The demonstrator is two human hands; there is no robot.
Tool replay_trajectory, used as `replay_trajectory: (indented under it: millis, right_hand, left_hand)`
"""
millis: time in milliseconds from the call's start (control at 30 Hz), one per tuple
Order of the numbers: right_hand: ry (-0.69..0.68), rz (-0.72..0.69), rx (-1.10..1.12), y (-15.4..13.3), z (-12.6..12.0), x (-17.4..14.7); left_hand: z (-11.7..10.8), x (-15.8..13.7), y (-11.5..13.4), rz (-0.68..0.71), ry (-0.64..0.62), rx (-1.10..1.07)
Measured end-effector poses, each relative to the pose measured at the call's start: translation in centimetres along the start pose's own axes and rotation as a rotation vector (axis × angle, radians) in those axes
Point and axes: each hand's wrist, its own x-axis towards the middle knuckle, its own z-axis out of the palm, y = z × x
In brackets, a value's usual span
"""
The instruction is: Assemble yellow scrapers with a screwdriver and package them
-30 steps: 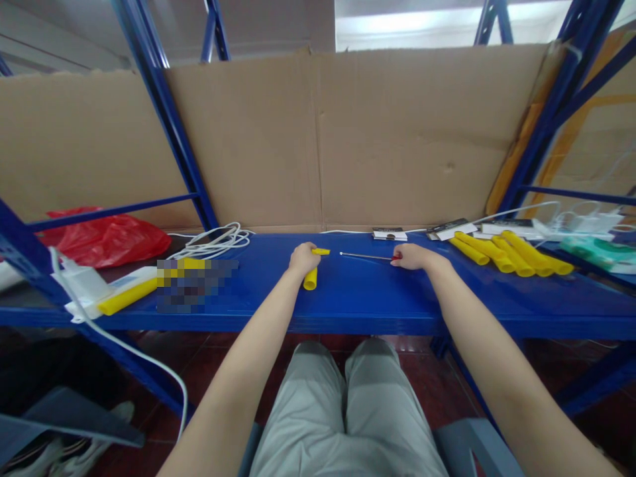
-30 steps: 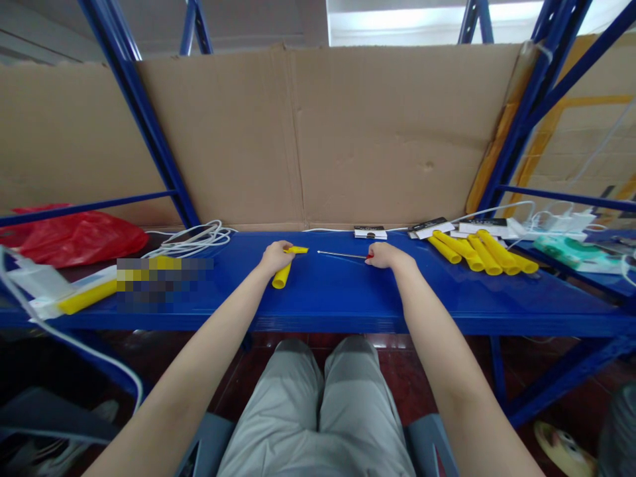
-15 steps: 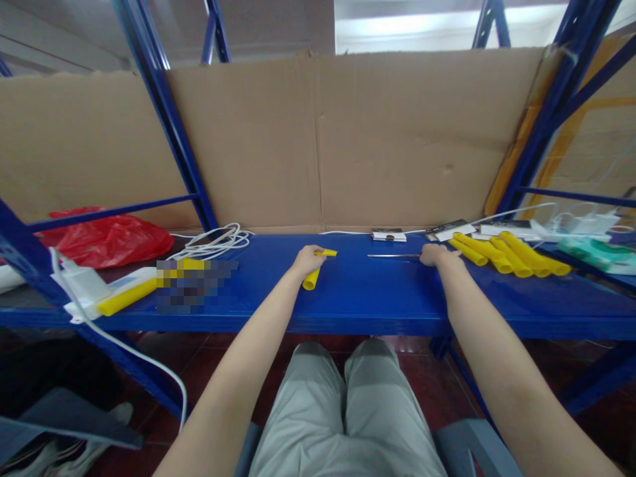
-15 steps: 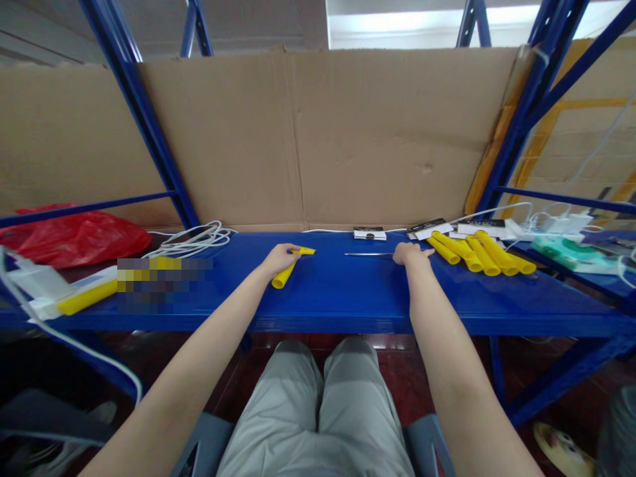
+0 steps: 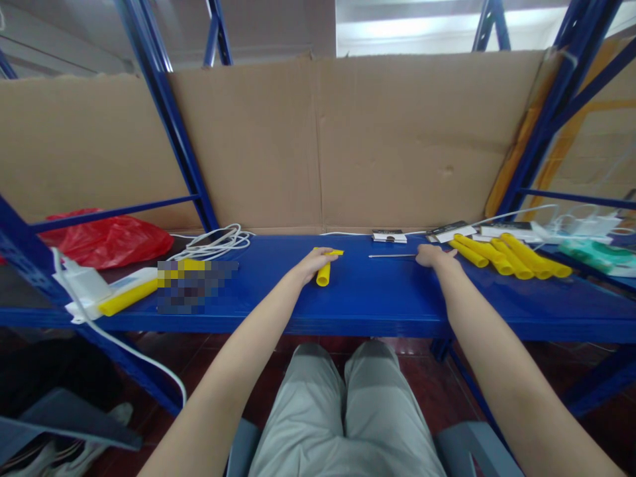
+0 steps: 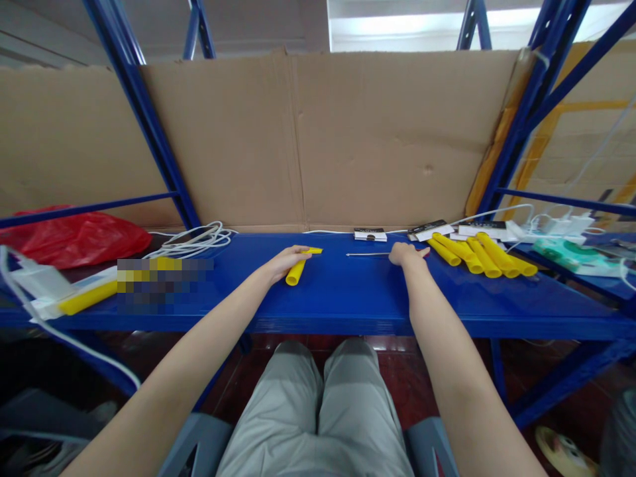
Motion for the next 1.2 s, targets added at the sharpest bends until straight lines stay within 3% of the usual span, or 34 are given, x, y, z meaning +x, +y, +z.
replay_trajectory:
  millis: [333, 567, 900, 1200]
  right_hand:
    - [0.241, 0.030, 0.187, 0.0, 1.1, 2.7]
    - [0.241, 0.034, 0.217, -1.3, 1.6, 3.9]
    - [0.352, 0.076, 0.312, -4.7, 1.8, 6.3]
    - [0.348, 0.095, 0.247, -5.7, 2.3, 7.2]
  left_hand:
    - [0.0, 0.0, 0.0, 0.049, 0.098, 0.191]
    - [-0.4, 0.2, 0.0, 0.339, 0.334, 0.613]
    - [-0.4, -0.1, 0.0, 0.362, 0.371, 0.633]
    - [-0.4, -0.2, 0.2, 0.350, 0.340, 0.658]
